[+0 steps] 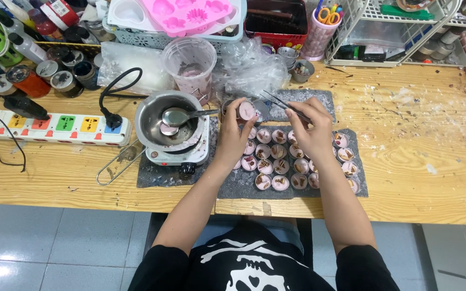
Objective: Placing wicks into small containers and adjusting wax for scented candles at a workstation.
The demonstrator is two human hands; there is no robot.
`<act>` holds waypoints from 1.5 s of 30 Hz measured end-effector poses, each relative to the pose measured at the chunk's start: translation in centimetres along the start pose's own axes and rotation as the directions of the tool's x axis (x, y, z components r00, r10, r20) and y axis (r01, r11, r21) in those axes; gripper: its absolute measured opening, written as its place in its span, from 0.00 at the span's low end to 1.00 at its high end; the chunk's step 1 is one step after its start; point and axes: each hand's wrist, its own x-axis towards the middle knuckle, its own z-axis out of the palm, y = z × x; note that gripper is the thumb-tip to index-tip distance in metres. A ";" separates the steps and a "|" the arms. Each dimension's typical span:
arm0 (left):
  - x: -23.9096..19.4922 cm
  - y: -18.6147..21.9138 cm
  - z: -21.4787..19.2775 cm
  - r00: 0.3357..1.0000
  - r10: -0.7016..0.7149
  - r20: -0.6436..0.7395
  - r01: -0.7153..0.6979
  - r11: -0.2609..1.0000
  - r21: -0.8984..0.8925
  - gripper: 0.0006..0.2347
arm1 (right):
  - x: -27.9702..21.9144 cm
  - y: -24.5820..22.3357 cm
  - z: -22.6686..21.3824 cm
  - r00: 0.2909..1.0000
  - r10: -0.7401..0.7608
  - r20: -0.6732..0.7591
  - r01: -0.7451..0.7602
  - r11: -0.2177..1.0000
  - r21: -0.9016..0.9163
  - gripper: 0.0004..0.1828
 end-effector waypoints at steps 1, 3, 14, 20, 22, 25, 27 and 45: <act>0.1 0.4 -0.2 1.000 -0.002 0.002 0.002 1.000 0.000 0.23 | 0.0 0.2 0.0 1.000 0.003 0.000 -0.003 1.000 0.000 0.09; 0.2 1.1 -0.6 0.996 -0.051 0.079 0.053 0.998 -0.023 0.23 | 0.0 0.5 0.1 1.000 0.018 -0.002 -0.018 1.000 0.021 0.09; -4.9 5.3 -7.5 0.768 -0.023 0.640 -0.176 0.953 0.245 0.21 | 0.1 2.1 -0.3 0.997 0.063 -0.055 -0.056 0.990 0.127 0.08; -7.2 5.0 -8.5 0.766 -0.098 0.636 -0.248 0.867 0.432 0.19 | 0.0 2.6 -0.1 0.996 0.066 -0.062 -0.057 0.988 0.146 0.08; -7.2 4.9 -8.3 0.775 -0.106 0.623 -0.255 0.850 0.461 0.19 | 0.1 2.8 -0.1 0.995 0.069 -0.066 -0.059 0.988 0.142 0.08; -7.4 4.4 -7.5 0.762 -0.132 0.635 -0.239 0.853 0.465 0.21 | 0.1 3.0 -0.1 0.996 0.065 -0.066 -0.055 0.988 0.147 0.08; -7.7 3.9 -6.7 0.761 -0.100 0.641 -0.314 0.808 0.499 0.22 | 0.1 3.2 -0.1 0.995 0.073 -0.067 -0.062 0.987 0.149 0.08; -2.9 6.4 -3.4 0.901 -0.012 0.433 -0.141 0.938 0.318 0.18 | 0.3 2.2 -0.7 0.997 0.067 -0.044 -0.059 0.985 0.163 0.09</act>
